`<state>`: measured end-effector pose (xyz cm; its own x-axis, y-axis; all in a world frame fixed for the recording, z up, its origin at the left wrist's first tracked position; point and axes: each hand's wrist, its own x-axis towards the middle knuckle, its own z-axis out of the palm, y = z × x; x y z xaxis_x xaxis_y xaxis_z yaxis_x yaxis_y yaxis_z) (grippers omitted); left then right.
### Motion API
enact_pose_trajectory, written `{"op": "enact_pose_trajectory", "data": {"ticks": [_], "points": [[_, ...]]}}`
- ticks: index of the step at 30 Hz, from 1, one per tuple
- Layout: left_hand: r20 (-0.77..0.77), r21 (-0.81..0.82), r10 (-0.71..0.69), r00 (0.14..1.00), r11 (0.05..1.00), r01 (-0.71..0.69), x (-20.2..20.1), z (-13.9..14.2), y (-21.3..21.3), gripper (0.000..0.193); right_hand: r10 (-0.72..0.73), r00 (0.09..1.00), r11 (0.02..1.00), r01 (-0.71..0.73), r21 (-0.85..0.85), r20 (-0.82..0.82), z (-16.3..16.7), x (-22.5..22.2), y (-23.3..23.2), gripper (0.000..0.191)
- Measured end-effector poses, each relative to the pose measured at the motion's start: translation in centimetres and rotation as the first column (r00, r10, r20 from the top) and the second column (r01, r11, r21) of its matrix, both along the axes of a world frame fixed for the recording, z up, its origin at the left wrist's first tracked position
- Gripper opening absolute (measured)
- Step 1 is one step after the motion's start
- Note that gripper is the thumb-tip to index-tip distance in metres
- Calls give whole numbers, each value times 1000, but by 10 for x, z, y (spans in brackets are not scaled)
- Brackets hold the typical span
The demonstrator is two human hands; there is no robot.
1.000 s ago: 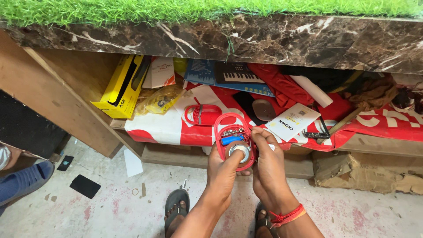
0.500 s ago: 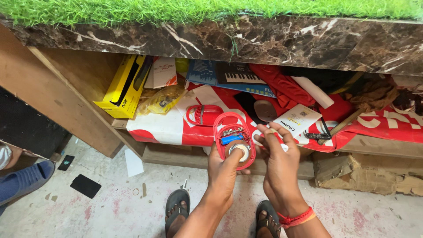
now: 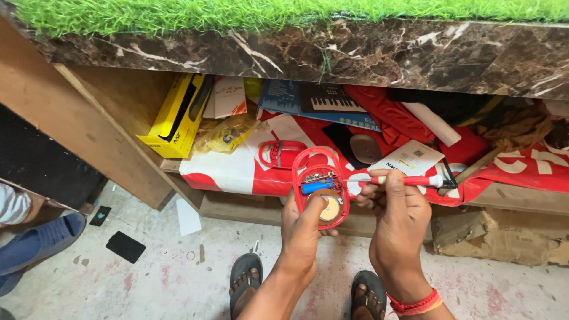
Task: The person holds a small red handheld device and uses a red-handled screwdriver to unscrew and pry open its casing, working on the internal components while turning the device over. They continue loosening parts and manipulating the opened housing at a cluttered workbench.
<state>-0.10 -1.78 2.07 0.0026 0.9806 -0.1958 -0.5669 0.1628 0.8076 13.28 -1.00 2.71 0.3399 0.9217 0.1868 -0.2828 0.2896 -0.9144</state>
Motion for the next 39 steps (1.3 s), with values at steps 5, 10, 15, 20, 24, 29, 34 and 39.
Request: {"op": "enact_pose_trajectory", "data": {"ticks": [5,10,15,20,24,29,34,39], "points": [[-17,-3,-1,1000,1000,1,-4,5,-6,26,-40,999,998,41,48,-17,-2,-3,-3,35],[-36,-3,20,999,1000,-20,-1,9,-9,27,-70,997,994,72,81,-17,4,-1,-9,28],[-33,-49,12,999,999,-13,5,10,-14,29,-54,999,994,54,95,-2,11,3,-13,21],[-22,-18,42,999,999,-43,10,7,-14,33,-61,997,994,57,98,38,18,5,-16,21],[-39,49,70,997,997,-68,9,4,-14,37,-61,995,996,56,70,73,21,2,-12,25],[-55,73,86,995,994,-82,6,2,-11,38,71,984,997,-77,31,165,16,-4,-13,31],[-92,82,98,991,992,-91,4,0,-9,38,92,991,996,-92,-9,101,9,-9,-10,37],[-118,123,106,987,988,-92,2,-1,-9,39,98,991,995,-96,-19,91,5,-12,-7,39]]}}
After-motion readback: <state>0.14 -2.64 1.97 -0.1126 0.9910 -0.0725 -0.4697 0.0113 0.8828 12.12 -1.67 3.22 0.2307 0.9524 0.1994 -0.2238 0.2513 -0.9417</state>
